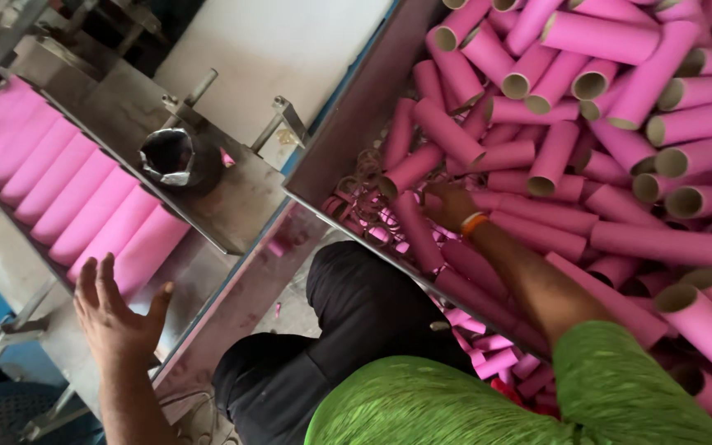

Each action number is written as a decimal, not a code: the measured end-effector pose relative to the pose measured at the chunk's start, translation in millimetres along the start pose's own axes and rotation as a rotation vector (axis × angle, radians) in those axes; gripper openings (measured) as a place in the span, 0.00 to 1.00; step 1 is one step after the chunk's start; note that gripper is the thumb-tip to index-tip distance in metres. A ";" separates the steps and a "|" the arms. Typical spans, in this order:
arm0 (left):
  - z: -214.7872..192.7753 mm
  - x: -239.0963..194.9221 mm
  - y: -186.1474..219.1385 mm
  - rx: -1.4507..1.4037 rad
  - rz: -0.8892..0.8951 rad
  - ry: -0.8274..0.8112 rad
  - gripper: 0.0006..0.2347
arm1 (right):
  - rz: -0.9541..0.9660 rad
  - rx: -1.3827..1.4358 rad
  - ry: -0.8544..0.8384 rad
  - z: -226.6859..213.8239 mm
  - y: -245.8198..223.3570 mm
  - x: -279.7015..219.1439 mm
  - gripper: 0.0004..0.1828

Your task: The person repeatedly picks pink cylindrical tubes from a large bin and places them onto a conveyor belt. The person handles the cylinders one at a time or in small groups, moving them from the bin to the belt continuously.

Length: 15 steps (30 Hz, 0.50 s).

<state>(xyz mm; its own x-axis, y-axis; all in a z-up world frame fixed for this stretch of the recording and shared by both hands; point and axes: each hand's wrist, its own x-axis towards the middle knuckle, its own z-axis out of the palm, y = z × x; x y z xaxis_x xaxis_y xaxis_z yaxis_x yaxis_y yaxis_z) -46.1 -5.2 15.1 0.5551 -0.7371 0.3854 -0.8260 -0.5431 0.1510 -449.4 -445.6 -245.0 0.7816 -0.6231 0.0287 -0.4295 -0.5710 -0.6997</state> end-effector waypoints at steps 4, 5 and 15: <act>2.4 -3.8 -6.1 0.006 -0.018 0.006 0.36 | -0.122 0.025 0.049 48.9 -40.3 34.9 0.33; 3.9 -4.8 -4.4 0.001 -0.015 0.014 0.36 | -0.082 -0.086 -0.014 51.6 -48.7 37.6 0.38; -3.3 0.3 2.7 -0.084 -0.014 0.069 0.33 | 0.047 -0.678 -0.063 30.9 -92.6 71.9 0.29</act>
<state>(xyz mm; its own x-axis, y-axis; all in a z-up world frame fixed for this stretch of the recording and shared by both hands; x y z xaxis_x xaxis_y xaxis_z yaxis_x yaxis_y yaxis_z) -48.4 -5.6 18.7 0.5608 -0.6989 0.4439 -0.8252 -0.5151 0.2317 -339.5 -421.0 -200.2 0.7713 -0.6347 -0.0468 -0.6359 -0.7657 -0.0967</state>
